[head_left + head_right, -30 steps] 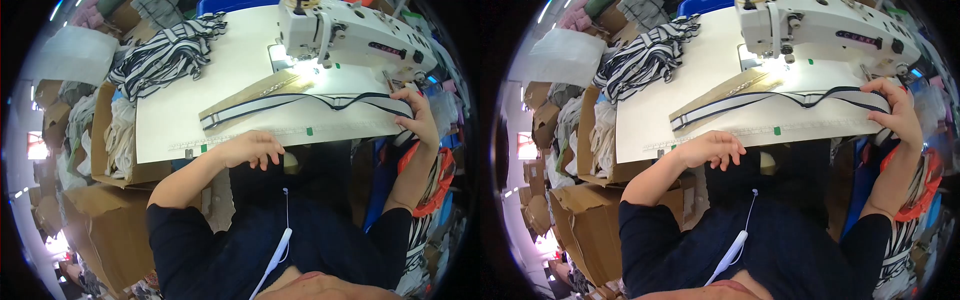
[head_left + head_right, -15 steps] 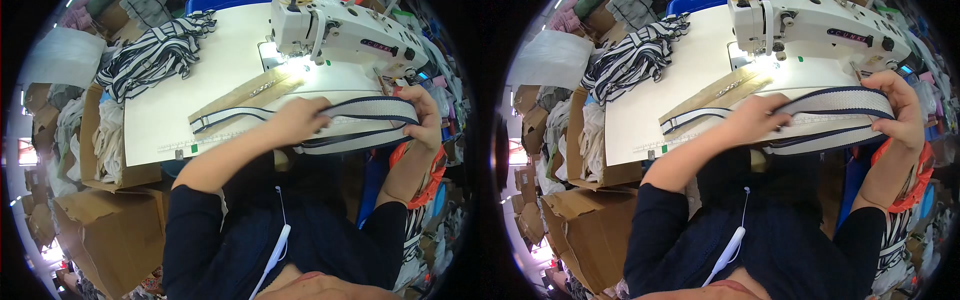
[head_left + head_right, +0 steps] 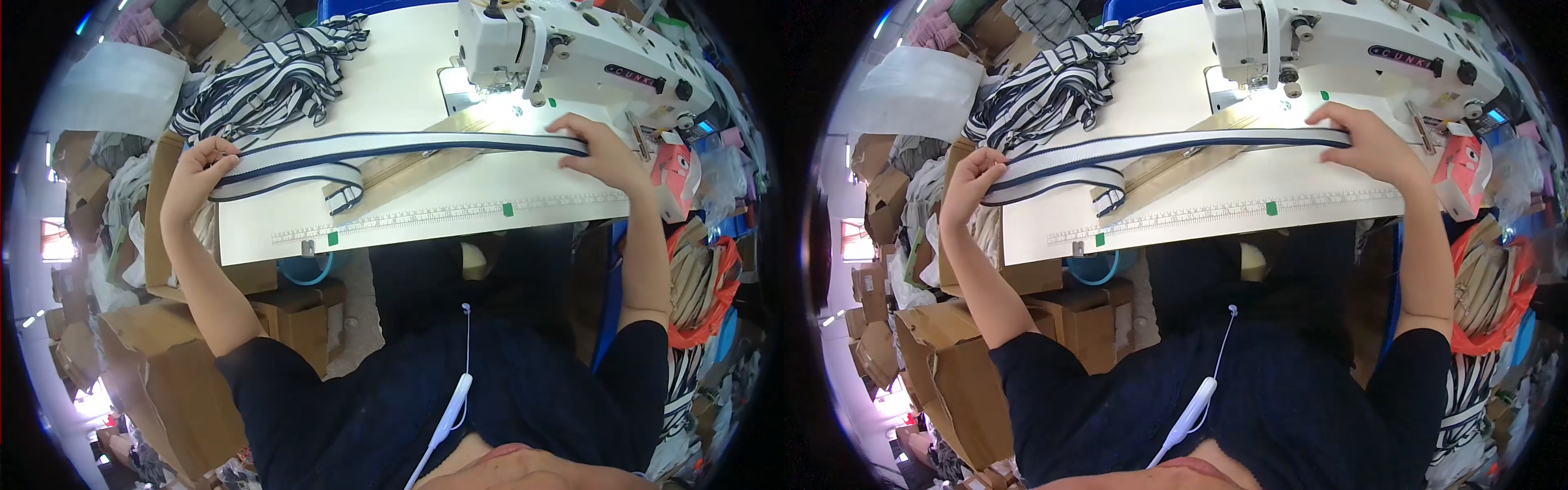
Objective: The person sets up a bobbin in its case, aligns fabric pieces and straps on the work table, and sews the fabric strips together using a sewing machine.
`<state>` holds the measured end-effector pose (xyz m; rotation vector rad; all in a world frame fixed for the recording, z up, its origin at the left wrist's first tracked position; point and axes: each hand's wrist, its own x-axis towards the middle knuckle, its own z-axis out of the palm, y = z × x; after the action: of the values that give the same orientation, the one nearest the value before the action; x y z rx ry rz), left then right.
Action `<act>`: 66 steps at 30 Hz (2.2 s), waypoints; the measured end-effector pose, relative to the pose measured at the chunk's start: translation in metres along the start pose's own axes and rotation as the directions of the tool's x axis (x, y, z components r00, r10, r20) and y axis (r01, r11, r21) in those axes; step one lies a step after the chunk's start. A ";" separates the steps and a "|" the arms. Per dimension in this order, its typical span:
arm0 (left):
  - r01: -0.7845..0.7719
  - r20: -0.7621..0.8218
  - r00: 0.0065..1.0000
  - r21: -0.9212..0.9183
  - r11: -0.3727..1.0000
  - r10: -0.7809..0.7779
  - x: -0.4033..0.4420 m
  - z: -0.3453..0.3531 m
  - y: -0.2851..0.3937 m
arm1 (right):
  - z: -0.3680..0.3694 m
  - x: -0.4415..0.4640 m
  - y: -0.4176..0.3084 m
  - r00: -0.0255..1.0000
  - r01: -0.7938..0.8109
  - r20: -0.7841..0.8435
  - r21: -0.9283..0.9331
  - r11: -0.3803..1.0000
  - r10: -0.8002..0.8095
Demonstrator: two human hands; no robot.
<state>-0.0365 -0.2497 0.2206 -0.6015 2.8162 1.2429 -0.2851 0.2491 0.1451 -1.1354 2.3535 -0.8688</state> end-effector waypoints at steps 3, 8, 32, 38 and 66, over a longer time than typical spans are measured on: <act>0.194 -0.132 0.978 0.331 0.924 -0.159 0.010 0.024 -0.009 | 0.024 0.025 -0.008 0.993 -0.120 0.000 -0.003 0.993 0.120; -0.322 -0.096 0.910 0.449 0.834 0.403 0.046 0.148 0.020 | 0.061 0.039 0.011 0.998 -0.003 -0.055 -0.090 0.996 -0.002; -0.803 0.204 0.595 0.151 0.576 0.777 0.087 0.242 0.049 | 0.057 -0.031 0.027 0.991 -0.071 -0.094 0.213 0.975 0.092; -0.352 0.328 0.900 0.160 0.922 0.287 0.065 0.200 0.085 | 0.061 -0.025 0.032 0.990 0.020 -0.137 0.354 0.935 0.031; -0.343 0.174 0.926 0.010 0.939 0.336 0.101 0.277 0.108 | 0.103 0.079 0.027 0.963 0.053 -0.257 0.464 0.884 0.077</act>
<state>-0.2082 -0.0203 0.0912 0.0034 2.8698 1.2066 -0.2882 0.1610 0.0454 -0.8395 2.1589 -1.5691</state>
